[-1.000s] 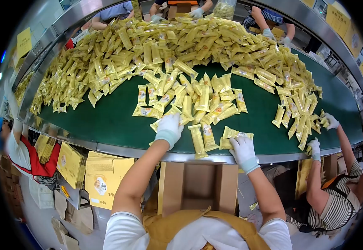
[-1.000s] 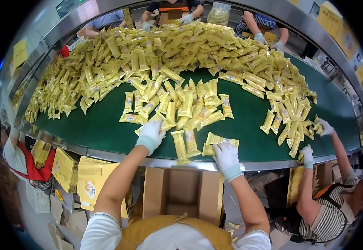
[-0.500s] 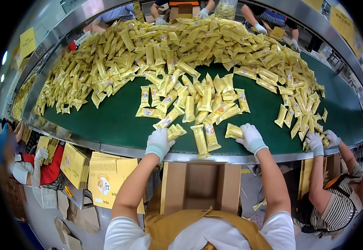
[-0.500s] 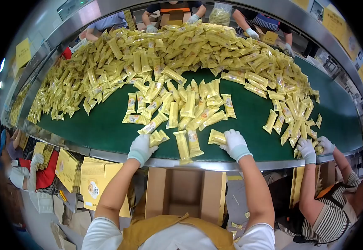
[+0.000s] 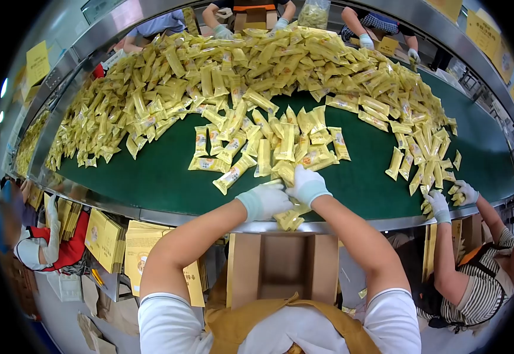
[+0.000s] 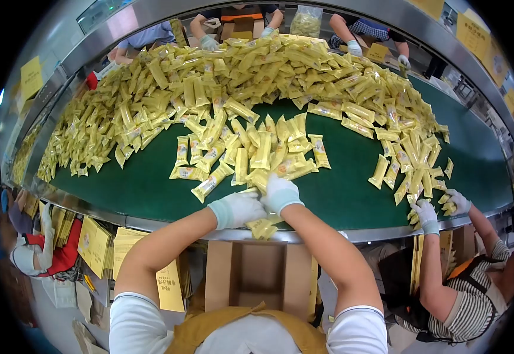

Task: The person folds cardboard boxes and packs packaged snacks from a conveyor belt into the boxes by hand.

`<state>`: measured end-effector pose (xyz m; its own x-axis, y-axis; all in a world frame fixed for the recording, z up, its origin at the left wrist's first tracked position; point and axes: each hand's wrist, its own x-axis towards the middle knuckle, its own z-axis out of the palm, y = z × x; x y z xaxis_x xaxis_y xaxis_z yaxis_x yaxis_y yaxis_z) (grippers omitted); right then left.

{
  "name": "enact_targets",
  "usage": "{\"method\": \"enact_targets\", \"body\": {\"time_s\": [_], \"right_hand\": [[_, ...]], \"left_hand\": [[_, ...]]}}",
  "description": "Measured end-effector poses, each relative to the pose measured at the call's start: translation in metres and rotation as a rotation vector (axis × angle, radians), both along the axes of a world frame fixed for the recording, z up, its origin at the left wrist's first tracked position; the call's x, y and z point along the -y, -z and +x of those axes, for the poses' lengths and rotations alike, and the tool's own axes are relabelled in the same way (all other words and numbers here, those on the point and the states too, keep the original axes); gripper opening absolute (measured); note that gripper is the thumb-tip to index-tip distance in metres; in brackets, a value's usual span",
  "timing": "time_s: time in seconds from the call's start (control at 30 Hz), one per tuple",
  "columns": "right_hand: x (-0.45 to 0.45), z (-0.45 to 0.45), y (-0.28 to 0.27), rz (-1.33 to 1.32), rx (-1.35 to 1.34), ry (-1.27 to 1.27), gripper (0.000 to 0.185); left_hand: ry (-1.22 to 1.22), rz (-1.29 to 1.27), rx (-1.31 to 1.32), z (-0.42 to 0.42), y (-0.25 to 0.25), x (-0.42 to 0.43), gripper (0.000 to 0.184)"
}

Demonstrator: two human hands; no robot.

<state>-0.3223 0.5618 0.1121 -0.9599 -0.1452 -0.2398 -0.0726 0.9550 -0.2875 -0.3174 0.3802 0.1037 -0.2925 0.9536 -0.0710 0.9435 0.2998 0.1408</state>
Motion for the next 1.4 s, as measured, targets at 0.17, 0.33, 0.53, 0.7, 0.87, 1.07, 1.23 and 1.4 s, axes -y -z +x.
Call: {"method": "enact_targets", "body": {"time_s": [0.17,0.33,0.53,0.7,0.87,1.07,1.23,1.4], "right_hand": [[-0.050,0.016,-0.007,0.158,-0.205,-0.205,0.023],[-0.091,0.051,0.019,0.259,-0.608,-0.416,0.034],[-0.094,0.083,0.009,0.082,-0.508,-0.365,0.097],[-0.096,0.043,-0.031,0.282,-0.052,-0.362,0.093],[-0.115,-0.021,-0.041,0.149,-0.217,-0.511,0.088],[-0.102,-0.060,-0.044,0.139,0.118,-0.500,0.093],[-0.094,-0.025,-0.056,0.101,0.200,-0.326,0.093],[-0.099,0.022,-0.033,0.220,-0.144,-0.469,0.089]], "left_hand": [[-0.446,-0.190,-0.061,0.007,-0.025,0.034,0.017],[-0.576,-0.038,-0.206,0.034,-0.010,0.063,0.052],[-0.549,-0.025,-0.163,0.055,-0.008,0.073,0.100],[-0.599,-0.108,0.009,0.039,-0.025,0.065,0.112],[-0.676,-0.237,0.105,0.047,-0.041,0.062,0.116],[-1.101,0.145,0.360,0.000,-0.053,0.088,0.114],[-0.992,-0.104,0.247,-0.018,-0.038,0.087,0.107],[-0.912,-0.167,0.153,0.003,-0.038,0.080,0.105]]}}
